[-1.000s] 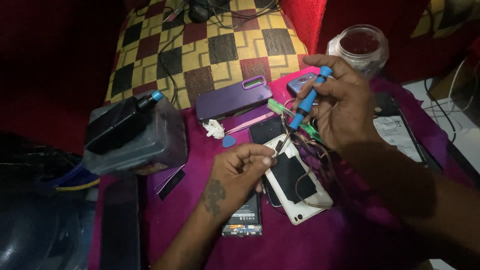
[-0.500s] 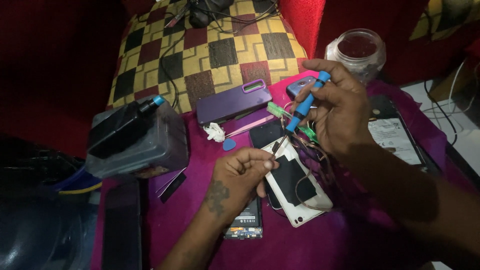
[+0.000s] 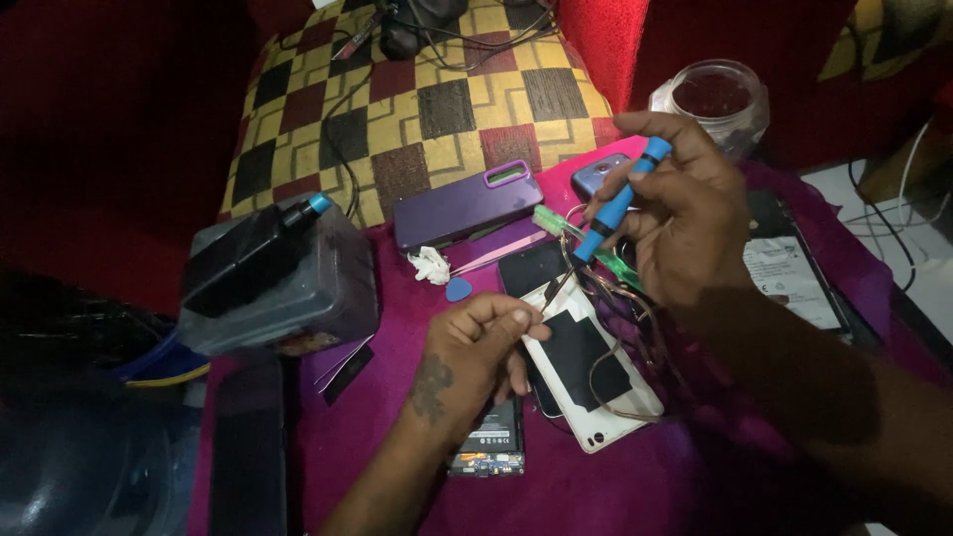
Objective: Using a precision screwdriver to fasten or remove screws during a smartphone repair.
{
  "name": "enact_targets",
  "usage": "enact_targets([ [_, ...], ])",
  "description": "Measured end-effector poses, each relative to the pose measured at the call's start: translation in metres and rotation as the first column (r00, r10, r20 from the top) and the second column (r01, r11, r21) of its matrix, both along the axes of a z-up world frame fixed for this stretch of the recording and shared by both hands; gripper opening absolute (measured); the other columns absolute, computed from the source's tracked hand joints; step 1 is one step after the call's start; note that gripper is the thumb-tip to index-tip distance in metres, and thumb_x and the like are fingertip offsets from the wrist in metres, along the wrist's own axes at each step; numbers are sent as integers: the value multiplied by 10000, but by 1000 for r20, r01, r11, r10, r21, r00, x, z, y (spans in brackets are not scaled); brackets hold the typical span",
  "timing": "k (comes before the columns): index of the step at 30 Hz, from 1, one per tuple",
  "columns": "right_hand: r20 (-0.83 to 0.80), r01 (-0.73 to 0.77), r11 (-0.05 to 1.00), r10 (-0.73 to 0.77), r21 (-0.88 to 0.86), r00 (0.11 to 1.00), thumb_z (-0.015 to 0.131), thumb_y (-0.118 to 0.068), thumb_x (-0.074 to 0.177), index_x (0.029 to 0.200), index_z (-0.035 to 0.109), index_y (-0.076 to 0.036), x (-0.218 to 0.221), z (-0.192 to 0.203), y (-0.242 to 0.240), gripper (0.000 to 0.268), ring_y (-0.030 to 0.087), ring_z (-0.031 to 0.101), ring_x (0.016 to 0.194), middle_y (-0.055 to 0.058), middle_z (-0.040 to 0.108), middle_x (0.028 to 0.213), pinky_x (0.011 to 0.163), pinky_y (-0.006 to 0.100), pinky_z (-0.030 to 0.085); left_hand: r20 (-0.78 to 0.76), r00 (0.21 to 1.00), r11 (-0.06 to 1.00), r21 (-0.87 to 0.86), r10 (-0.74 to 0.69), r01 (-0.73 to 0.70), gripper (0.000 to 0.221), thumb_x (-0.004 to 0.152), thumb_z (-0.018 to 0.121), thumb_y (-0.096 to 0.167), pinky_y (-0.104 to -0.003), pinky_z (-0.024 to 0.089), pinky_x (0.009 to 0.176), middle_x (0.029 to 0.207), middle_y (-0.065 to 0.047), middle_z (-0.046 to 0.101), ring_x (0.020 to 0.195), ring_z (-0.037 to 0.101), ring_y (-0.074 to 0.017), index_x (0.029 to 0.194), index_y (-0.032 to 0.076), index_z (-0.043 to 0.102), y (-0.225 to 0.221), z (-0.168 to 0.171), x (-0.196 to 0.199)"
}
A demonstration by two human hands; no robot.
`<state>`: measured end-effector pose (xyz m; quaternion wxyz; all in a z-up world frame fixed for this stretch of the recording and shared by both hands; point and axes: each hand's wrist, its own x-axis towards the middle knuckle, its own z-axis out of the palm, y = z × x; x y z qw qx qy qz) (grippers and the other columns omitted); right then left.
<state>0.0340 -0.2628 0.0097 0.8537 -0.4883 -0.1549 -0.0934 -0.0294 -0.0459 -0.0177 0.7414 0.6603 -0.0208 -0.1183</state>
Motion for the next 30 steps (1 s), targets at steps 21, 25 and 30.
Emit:
enact_targets([
  [21, 237, 141, 935, -63, -326, 969, 403, 100, 935, 1377, 457, 74, -3, 7, -5, 446, 183, 628, 683, 162, 633, 913, 552, 229, 514, 396, 904, 768, 625, -162, -137, 42, 827, 744, 48, -258, 392, 411, 604, -16, 689, 429, 468, -96, 825, 51, 786, -19, 12, -10],
  [25, 206, 136, 936, -71, -325, 976, 405, 91, 926, 1388, 465, 57, -4, 8, -5, 467, 180, 654, 730, 149, 638, 952, 570, 227, 516, 374, 907, 714, 688, -192, -132, 56, 841, 747, 104, -274, 379, 415, 565, 14, 638, 419, 438, -97, 800, 89, 782, -22, 13, -9],
  [30, 286, 185, 915, -81, -359, 955, 426, 92, 942, 1370, 471, 79, -3, 6, -6, 430, 170, 621, 689, 149, 636, 915, 566, 232, 520, 426, 868, 672, 723, -254, -159, 107, 870, 755, 134, -279, 395, 382, 570, 13, 658, 382, 464, -100, 770, 102, 738, -21, 13, -7],
])
